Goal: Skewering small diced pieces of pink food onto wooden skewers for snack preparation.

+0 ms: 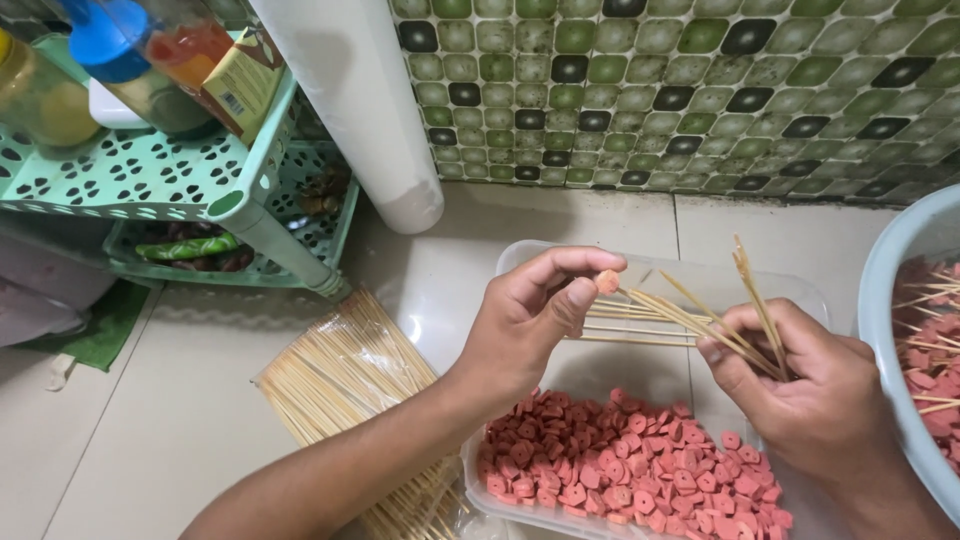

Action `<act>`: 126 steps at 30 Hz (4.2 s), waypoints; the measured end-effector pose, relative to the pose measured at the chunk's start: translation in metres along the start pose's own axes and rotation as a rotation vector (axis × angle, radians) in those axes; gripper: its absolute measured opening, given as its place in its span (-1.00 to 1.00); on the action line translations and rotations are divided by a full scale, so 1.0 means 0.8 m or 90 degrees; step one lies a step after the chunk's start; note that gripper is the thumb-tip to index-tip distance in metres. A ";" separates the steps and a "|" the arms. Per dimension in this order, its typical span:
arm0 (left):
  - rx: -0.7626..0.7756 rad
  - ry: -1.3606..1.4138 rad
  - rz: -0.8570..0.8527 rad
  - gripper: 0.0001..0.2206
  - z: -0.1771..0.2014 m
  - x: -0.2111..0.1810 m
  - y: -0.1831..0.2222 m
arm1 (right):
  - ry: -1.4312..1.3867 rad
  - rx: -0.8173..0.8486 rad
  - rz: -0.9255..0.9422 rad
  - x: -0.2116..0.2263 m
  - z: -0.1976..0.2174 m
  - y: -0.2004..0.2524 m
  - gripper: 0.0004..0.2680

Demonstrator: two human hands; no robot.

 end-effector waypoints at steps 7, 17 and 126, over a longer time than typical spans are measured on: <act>-0.001 -0.034 -0.020 -0.66 -0.001 -0.004 0.000 | -0.004 -0.003 -0.002 0.002 0.001 0.000 -0.92; 0.012 -0.051 -0.029 -0.65 -0.004 -0.007 0.002 | -0.005 0.016 -0.005 0.003 -0.002 -0.001 -0.93; 0.544 -0.613 -0.280 -0.88 -0.088 0.037 0.105 | 0.107 0.346 0.022 -0.006 -0.066 0.026 -0.87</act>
Point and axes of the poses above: each hand's wrist, its own y-axis away from the middle knuckle, its own z-axis out of the back of the hand, x = y × z, the point moved 10 cm from there along -y, towards the middle knuckle, and after that the axes turned 14 degrees about -x, right-handed, at the moved point
